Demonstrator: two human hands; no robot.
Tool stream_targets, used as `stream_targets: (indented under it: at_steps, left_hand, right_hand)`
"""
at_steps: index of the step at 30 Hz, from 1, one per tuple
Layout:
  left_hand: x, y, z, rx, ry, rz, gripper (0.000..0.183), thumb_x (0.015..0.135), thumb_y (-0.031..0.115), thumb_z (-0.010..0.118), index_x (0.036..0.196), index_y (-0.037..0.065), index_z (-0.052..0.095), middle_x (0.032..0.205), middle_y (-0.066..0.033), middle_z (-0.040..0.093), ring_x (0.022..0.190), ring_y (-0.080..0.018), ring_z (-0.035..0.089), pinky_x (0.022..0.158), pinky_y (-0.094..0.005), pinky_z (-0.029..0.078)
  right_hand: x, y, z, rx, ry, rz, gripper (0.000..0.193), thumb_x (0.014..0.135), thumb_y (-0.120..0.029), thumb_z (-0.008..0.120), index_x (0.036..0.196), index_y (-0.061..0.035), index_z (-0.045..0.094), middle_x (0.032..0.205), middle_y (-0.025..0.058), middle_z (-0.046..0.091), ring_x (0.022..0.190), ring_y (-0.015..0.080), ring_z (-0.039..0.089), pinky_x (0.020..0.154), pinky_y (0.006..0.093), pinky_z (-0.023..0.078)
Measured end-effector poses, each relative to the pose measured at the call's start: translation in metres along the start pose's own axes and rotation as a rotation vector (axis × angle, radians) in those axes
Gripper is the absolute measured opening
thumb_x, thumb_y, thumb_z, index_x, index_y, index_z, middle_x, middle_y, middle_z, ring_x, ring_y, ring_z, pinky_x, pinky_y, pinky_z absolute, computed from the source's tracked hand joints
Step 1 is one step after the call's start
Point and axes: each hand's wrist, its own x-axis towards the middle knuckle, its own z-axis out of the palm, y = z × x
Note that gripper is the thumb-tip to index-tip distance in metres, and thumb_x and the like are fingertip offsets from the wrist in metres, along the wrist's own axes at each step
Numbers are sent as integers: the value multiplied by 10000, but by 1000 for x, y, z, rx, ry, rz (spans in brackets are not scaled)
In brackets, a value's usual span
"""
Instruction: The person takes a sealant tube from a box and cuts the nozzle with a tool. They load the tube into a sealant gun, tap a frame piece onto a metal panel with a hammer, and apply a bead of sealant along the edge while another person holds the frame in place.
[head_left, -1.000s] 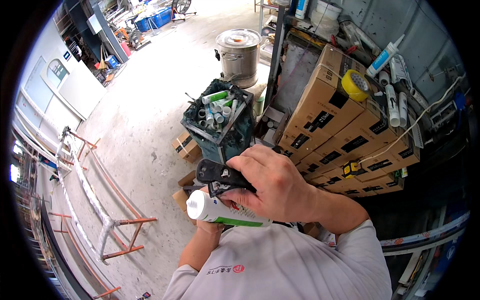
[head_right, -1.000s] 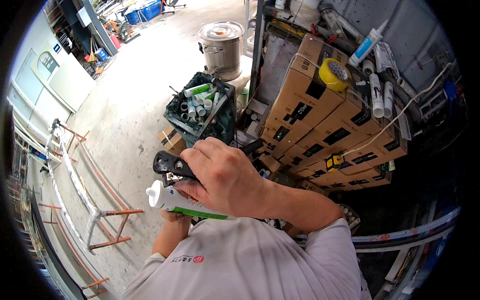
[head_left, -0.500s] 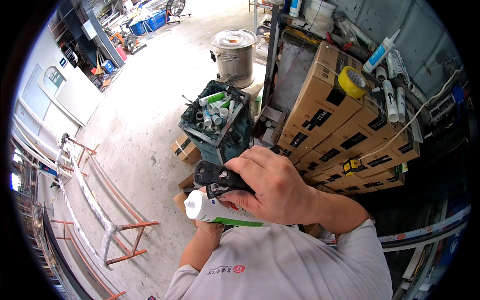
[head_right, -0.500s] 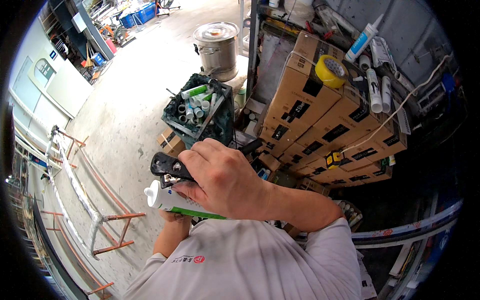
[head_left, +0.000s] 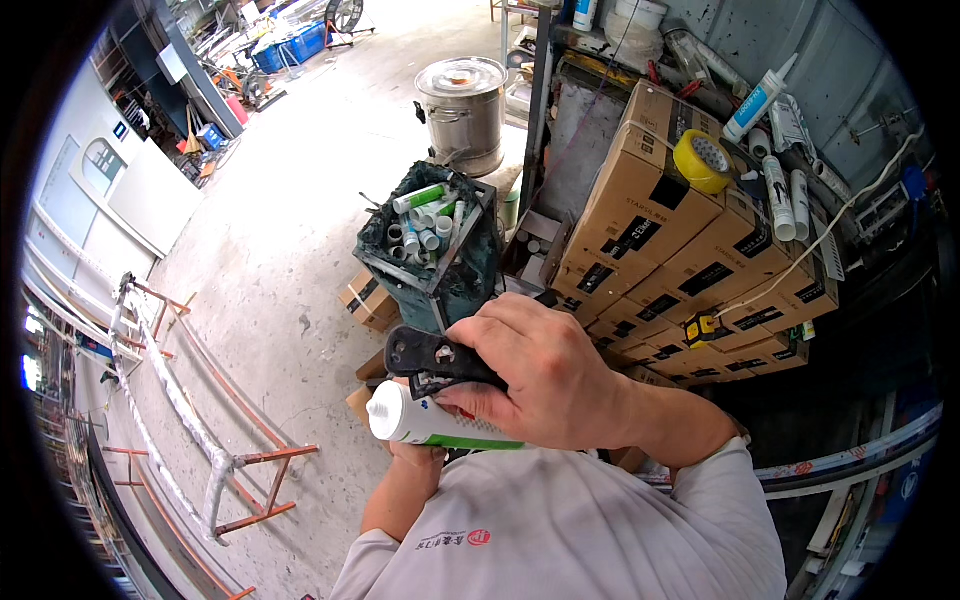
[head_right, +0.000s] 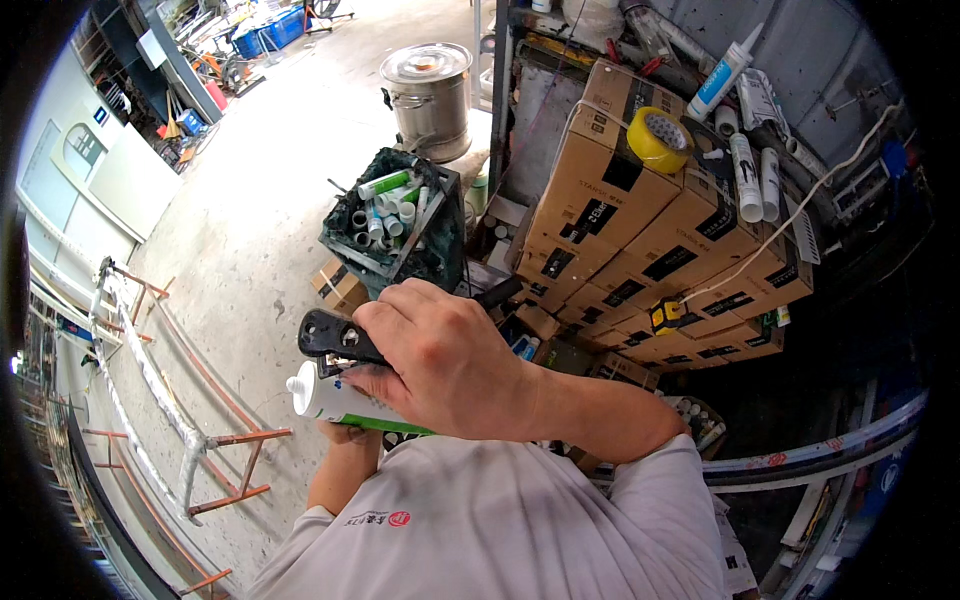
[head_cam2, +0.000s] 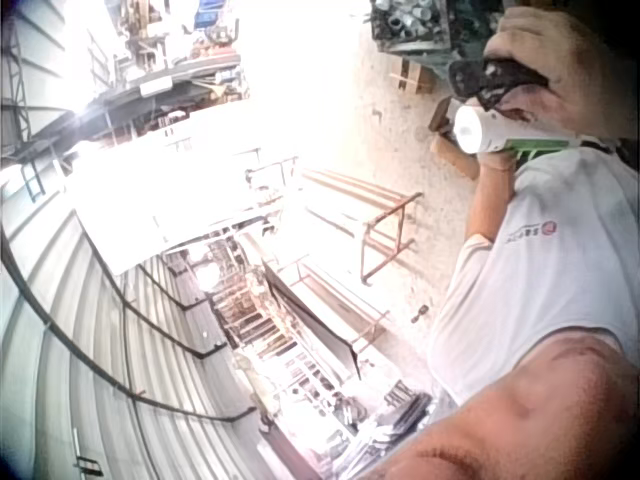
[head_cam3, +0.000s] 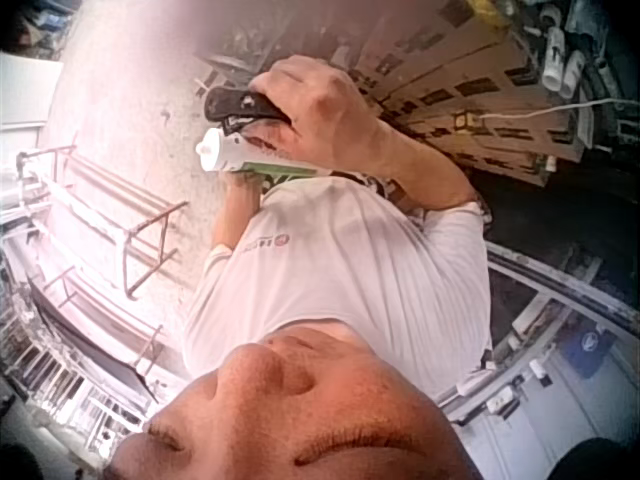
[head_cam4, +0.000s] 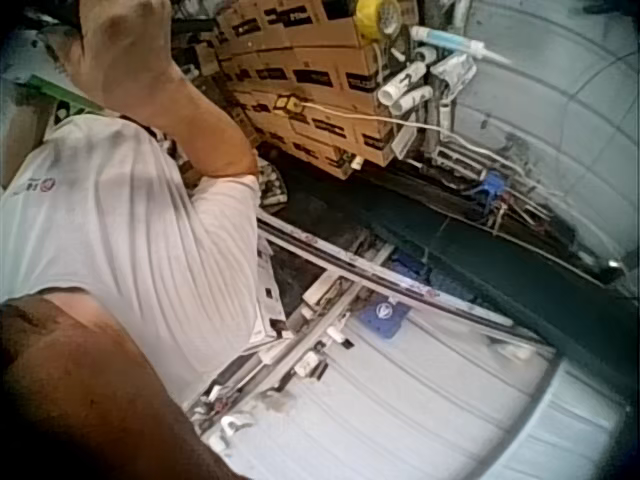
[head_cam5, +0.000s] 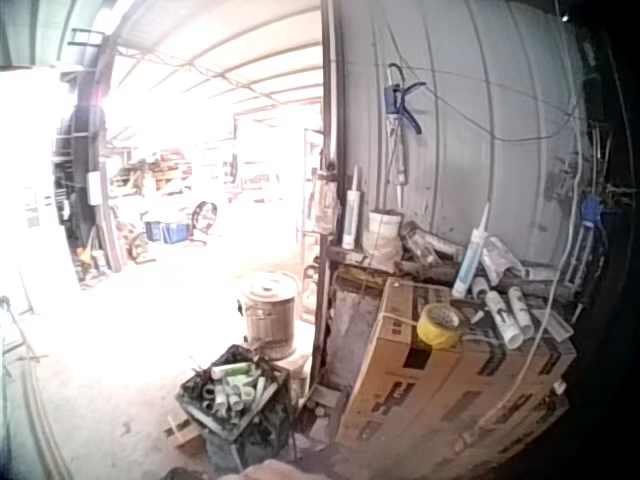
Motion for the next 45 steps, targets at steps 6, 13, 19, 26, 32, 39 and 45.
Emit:
stream_targets:
  at_steps: [6, 13, 19, 26, 32, 39, 45]
  left_hand:
    - [3, -1, -6, 30, -102, 20, 533, 913, 380, 567, 1270, -16, 566, 1187, -184, 656, 1063, -288, 668, 927, -407, 556]
    - [7, 2, 4, -49, 246, -118, 424, 894, 402, 581, 1033, 9, 656, 1023, -194, 661, 956, -291, 655, 841, -395, 543]
    - [21, 2, -11, 71, -221, 20, 417, 885, 419, 579, 877, 6, 640, 922, -173, 626, 847, -274, 607, 777, -395, 503]
    - [35, -21, 16, 46, -282, 16, 500, 809, 456, 629, 602, 18, 506, 727, -129, 464, 682, -228, 406, 689, -398, 350]
    - [32, -21, 2, 79, -396, 92, 422, 582, 334, 792, 788, 107, 503, 780, -32, 427, 714, -156, 367, 693, -321, 278]
    - [30, -37, 31, -55, -323, 1, 374, 548, 351, 735, 702, 70, 542, 804, -74, 456, 720, -188, 401, 690, -353, 313]
    - [17, -31, 41, -27, -281, 17, 361, 559, 327, 748, 723, 57, 572, 830, -92, 474, 737, -195, 405, 753, -353, 345]
  right_hand:
    - [4, -1, -4, 11, -32, 46, 325, 768, -200, 792, 933, 7, 603, 837, 161, 607, 803, 334, 624, 699, 430, 526]
    - [4, 4, 1, 27, 42, 15, 368, 716, -165, 840, 964, 15, 638, 804, 139, 613, 730, 325, 613, 644, 412, 502]
    - [7, 5, -2, 45, 50, 5, 325, 729, -162, 830, 919, 19, 637, 784, 150, 613, 718, 342, 614, 646, 418, 501]
    - [-11, 50, -33, -180, 442, 21, 339, 808, -171, 784, 1048, -2, 616, 887, 179, 631, 813, 369, 637, 709, 419, 519]
    - [-11, 112, -137, -441, 436, 597, 329, 897, -212, 681, 1156, -19, 617, 968, 196, 664, 887, 383, 649, 778, 470, 508]
    - [-79, 248, -281, -1095, 410, 978, 390, 912, -168, 653, 1220, 41, 539, 1051, 251, 662, 996, 432, 641, 848, 518, 515]
    - [-87, 280, -274, -1114, 185, 1161, 252, 956, -111, 549, 1151, 25, 634, 1157, 235, 650, 1048, 422, 618, 885, 525, 520]
